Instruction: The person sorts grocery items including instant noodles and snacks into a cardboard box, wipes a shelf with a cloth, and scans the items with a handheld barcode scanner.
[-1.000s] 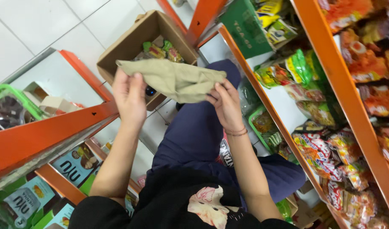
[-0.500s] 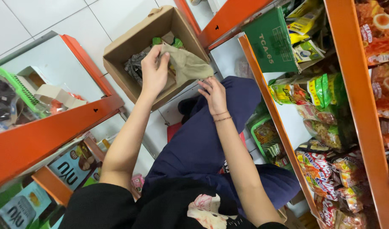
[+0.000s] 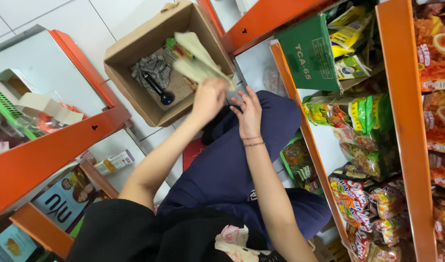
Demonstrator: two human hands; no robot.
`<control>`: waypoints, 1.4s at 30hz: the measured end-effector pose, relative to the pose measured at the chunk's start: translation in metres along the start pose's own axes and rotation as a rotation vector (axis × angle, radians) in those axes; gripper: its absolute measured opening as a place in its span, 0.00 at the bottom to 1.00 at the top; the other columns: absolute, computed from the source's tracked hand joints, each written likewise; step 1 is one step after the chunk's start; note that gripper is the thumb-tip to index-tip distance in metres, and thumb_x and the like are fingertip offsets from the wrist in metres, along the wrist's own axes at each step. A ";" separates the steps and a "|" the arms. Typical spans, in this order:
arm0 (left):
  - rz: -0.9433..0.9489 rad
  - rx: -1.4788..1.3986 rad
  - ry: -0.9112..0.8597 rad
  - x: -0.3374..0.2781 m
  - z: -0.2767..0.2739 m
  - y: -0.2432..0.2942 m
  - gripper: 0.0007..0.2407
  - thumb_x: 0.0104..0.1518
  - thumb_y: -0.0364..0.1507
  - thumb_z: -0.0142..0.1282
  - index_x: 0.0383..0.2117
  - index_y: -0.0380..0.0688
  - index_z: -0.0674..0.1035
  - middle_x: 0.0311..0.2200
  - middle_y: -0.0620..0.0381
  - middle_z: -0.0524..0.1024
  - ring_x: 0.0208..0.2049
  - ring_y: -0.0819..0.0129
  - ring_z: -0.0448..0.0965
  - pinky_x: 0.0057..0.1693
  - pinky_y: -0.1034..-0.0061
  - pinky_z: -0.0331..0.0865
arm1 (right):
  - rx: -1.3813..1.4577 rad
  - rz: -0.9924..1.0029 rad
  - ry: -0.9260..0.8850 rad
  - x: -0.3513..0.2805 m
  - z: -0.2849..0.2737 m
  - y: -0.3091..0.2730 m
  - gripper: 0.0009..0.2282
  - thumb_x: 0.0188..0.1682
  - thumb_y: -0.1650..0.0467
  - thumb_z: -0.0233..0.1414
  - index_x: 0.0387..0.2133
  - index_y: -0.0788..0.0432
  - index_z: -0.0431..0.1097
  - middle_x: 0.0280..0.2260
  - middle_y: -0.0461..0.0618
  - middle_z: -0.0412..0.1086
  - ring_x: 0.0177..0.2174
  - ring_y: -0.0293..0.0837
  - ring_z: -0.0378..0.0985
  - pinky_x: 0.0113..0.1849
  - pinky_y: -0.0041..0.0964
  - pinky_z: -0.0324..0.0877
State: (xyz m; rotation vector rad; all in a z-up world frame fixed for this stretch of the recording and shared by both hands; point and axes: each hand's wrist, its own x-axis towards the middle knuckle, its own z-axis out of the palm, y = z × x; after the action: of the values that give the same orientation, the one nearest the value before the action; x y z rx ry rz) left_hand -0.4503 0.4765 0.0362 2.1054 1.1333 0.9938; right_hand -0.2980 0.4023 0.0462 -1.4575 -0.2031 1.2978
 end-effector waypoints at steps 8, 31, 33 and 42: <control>-0.256 -0.079 -0.260 -0.071 0.070 -0.016 0.06 0.52 0.22 0.56 0.34 0.40 0.82 0.35 0.48 0.81 0.39 0.49 0.80 0.48 0.59 0.73 | 0.014 0.004 0.026 0.003 -0.010 -0.007 0.19 0.57 0.71 0.43 0.62 0.61 0.60 0.49 0.53 0.66 0.42 0.45 0.76 0.42 0.42 0.74; -0.541 0.268 -0.338 -0.052 0.068 -0.084 0.36 0.46 0.44 0.66 0.64 0.53 0.66 0.58 0.44 0.67 0.61 0.50 0.65 0.60 0.39 0.56 | -0.823 -0.343 -0.068 0.050 0.026 0.032 0.15 0.51 0.76 0.54 0.51 0.59 0.70 0.47 0.49 0.68 0.35 0.37 0.77 0.32 0.30 0.75; -0.517 0.284 -0.325 -0.052 0.067 -0.088 0.31 0.49 0.46 0.64 0.61 0.54 0.69 0.58 0.43 0.67 0.61 0.50 0.65 0.60 0.37 0.54 | -0.884 -0.426 -0.095 0.045 0.033 0.030 0.15 0.50 0.76 0.55 0.52 0.59 0.70 0.47 0.50 0.68 0.36 0.38 0.77 0.34 0.31 0.76; -0.935 0.184 -0.186 -0.058 0.046 -0.195 0.17 0.62 0.40 0.52 0.54 0.50 0.75 0.56 0.44 0.70 0.59 0.47 0.69 0.61 0.42 0.60 | -0.949 -0.458 -0.315 0.076 0.102 0.045 0.13 0.49 0.76 0.56 0.48 0.60 0.71 0.44 0.52 0.70 0.35 0.40 0.78 0.34 0.31 0.74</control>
State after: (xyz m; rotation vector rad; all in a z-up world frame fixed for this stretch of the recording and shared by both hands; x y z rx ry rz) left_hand -0.5242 0.5178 -0.1541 1.4329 1.8739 0.2481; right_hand -0.3706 0.5008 -0.0110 -1.7924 -1.4290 1.0634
